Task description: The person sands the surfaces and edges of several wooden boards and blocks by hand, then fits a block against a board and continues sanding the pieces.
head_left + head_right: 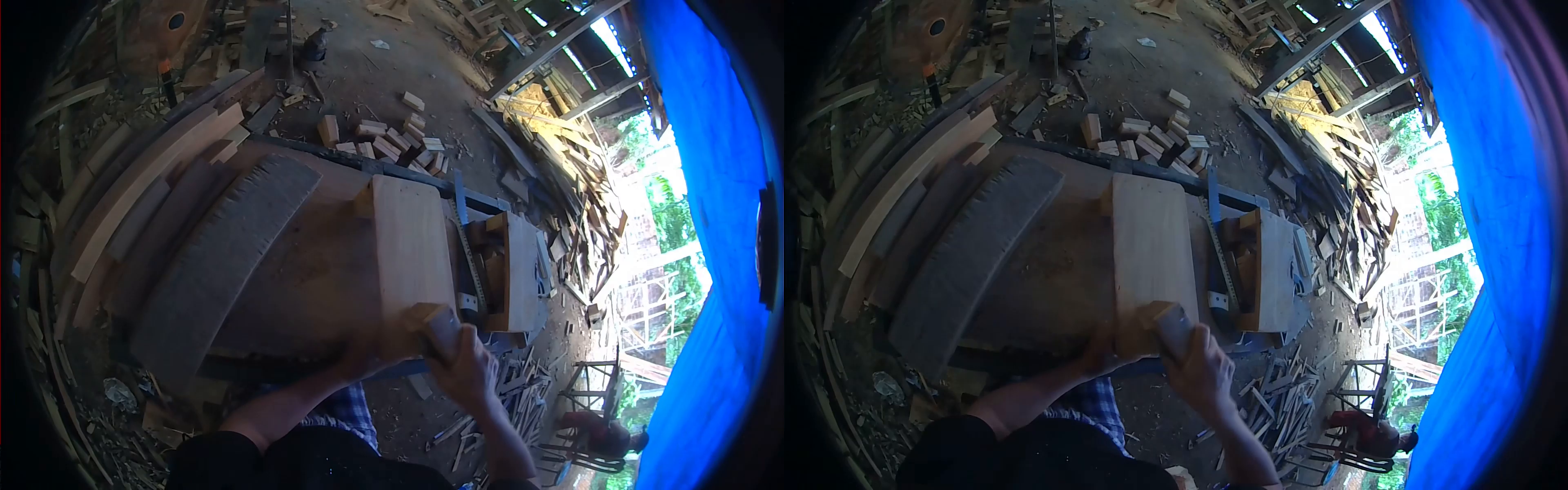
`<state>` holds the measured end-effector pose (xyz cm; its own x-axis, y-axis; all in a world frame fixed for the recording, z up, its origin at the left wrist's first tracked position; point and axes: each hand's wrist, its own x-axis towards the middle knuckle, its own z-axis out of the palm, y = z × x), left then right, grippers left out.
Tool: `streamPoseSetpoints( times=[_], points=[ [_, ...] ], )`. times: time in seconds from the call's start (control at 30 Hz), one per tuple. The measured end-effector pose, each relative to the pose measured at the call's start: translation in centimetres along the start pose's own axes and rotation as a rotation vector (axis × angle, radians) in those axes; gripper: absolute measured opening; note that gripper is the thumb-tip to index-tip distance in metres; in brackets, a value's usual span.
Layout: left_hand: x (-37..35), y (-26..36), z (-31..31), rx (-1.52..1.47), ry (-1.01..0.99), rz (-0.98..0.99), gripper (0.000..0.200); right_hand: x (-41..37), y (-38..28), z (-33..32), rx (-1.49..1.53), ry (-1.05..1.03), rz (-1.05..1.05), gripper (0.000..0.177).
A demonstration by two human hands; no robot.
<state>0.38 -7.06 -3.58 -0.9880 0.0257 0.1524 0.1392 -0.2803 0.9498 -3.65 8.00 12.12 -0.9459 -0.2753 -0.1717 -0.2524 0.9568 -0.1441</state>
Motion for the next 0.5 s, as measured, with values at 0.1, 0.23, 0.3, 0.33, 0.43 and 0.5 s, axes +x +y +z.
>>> streamPoseSetpoints(
  times=[0.1,0.23,0.3,0.33,0.43,0.5],
  points=[
    [0.3,0.8,-0.5,0.049,0.042,0.049,0.048,2.5,-1.2,-0.3,-0.040,-0.008,0.056,0.069],
    [-0.4,-3.7,-1.3,0.376,-0.054,0.060,0.042,19.7,-4.2,-0.7,-0.039,0.157,-0.043,0.076],
    [-0.1,-2.7,-1.1,0.303,-0.084,-0.043,0.044,27.1,-7.2,-2.1,-0.116,0.122,0.012,0.077],
    [-0.2,-2.6,-0.9,0.305,-0.078,-0.064,0.044,29.2,-7.7,-2.5,-0.104,0.106,-0.026,0.079],
    [-0.3,-2.9,-0.7,0.317,-0.060,0.091,0.042,27.7,-6.4,-1.6,-0.057,0.125,-0.027,0.081],
    [-0.2,-3.0,-0.5,0.274,-0.035,0.138,0.046,24.2,-5.6,-1.6,-0.063,0.116,-0.020,0.087]
  ],
)
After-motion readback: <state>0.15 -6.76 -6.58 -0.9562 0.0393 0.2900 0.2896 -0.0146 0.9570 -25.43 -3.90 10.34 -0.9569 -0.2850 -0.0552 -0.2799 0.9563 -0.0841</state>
